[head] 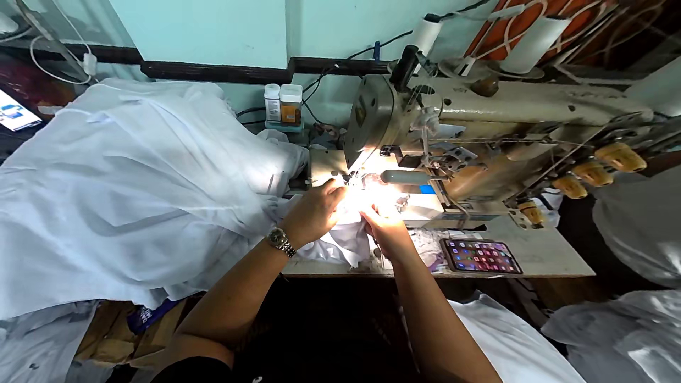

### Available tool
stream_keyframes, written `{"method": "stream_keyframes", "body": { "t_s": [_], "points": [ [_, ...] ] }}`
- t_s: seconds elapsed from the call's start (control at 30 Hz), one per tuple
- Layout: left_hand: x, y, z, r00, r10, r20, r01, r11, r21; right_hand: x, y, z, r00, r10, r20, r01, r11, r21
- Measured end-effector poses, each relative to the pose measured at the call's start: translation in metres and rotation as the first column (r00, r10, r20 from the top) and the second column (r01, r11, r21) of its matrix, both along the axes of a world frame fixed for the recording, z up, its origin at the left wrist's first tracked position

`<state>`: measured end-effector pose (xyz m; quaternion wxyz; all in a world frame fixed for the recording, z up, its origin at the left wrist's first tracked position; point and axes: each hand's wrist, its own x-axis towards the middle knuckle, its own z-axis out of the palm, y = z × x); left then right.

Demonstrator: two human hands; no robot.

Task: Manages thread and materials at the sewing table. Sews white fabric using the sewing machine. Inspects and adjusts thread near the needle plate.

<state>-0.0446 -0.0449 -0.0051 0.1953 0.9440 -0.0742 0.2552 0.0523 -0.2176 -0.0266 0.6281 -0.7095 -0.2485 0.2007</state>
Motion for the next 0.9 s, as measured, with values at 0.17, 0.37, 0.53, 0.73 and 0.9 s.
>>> {"method": "stream_keyframes", "body": {
  "t_s": [0.17,0.37,0.53,0.73,0.9],
  "points": [
    [0.001,-0.003,0.0,0.999,-0.02,0.04,0.014,0.988,0.155,0.001,0.0,-0.002,1.0,0.004,0.005,-0.004,1.0,0.009],
    [0.001,-0.002,0.001,0.999,0.027,0.019,-0.03,0.982,0.189,0.001,-0.002,-0.001,1.0,0.027,0.004,-0.027,0.999,0.019],
    [0.003,0.002,-0.01,0.991,0.119,0.057,-0.114,0.99,-0.082,0.002,-0.002,-0.002,1.0,0.021,0.012,-0.021,1.0,0.004],
    [0.001,-0.003,-0.007,0.989,0.146,0.009,-0.145,0.986,-0.079,-0.001,-0.002,0.001,0.992,0.01,0.129,-0.004,0.999,-0.048],
    [0.001,-0.003,-0.009,0.99,0.14,0.022,-0.138,0.986,-0.093,-0.018,-0.006,0.009,0.832,-0.016,0.555,0.209,0.936,-0.285]
  ]
}}
